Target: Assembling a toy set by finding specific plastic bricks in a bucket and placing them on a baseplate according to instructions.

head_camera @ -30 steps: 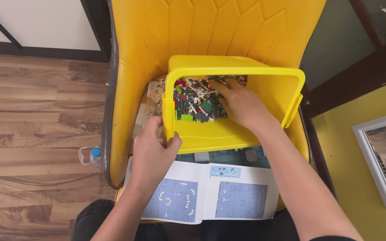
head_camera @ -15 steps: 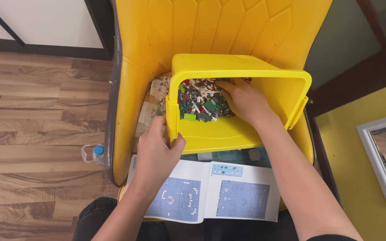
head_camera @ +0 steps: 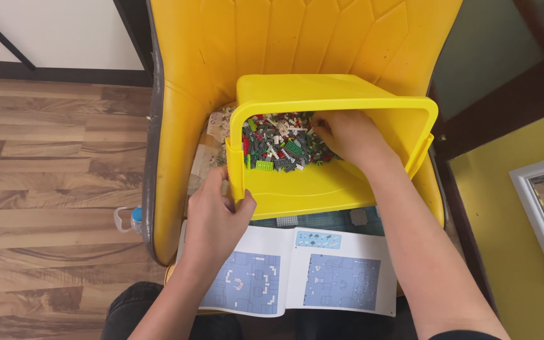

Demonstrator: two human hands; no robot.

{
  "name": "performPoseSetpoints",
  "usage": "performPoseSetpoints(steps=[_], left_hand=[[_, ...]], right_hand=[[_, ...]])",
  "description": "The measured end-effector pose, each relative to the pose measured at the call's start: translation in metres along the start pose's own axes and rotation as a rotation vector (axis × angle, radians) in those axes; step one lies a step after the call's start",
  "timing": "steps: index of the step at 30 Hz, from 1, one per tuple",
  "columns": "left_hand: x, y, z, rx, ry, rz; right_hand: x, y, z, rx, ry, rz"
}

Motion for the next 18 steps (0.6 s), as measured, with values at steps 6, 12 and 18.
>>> performPoseSetpoints(steps=[6, 12, 18], left_hand=[[-0.005, 0.004, 0.008, -0.023, 0.011, -0.008], [-0.001, -0.002, -0.001, -0.028, 0.04, -0.022], [-0.006, 0.002, 0.009, -0.059, 0.03, -0.044]], right_hand=[[0.02, -0.004, 0.031, 0.028, 0.086, 0.052], [0.017, -0.011, 0.043, 0.056, 0.203, 0.16], [0.017, -0.011, 0.028, 0.02, 0.227, 0.269]])
Point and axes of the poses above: each hand's wrist, its own y-axis towards the middle knuckle, its own x-axis out of the back of the hand, z = x × y, the point moved 5 cm from there along y, towards the middle knuckle, and after that the axes turned 11 degrees about y, right-handed, at the moved point
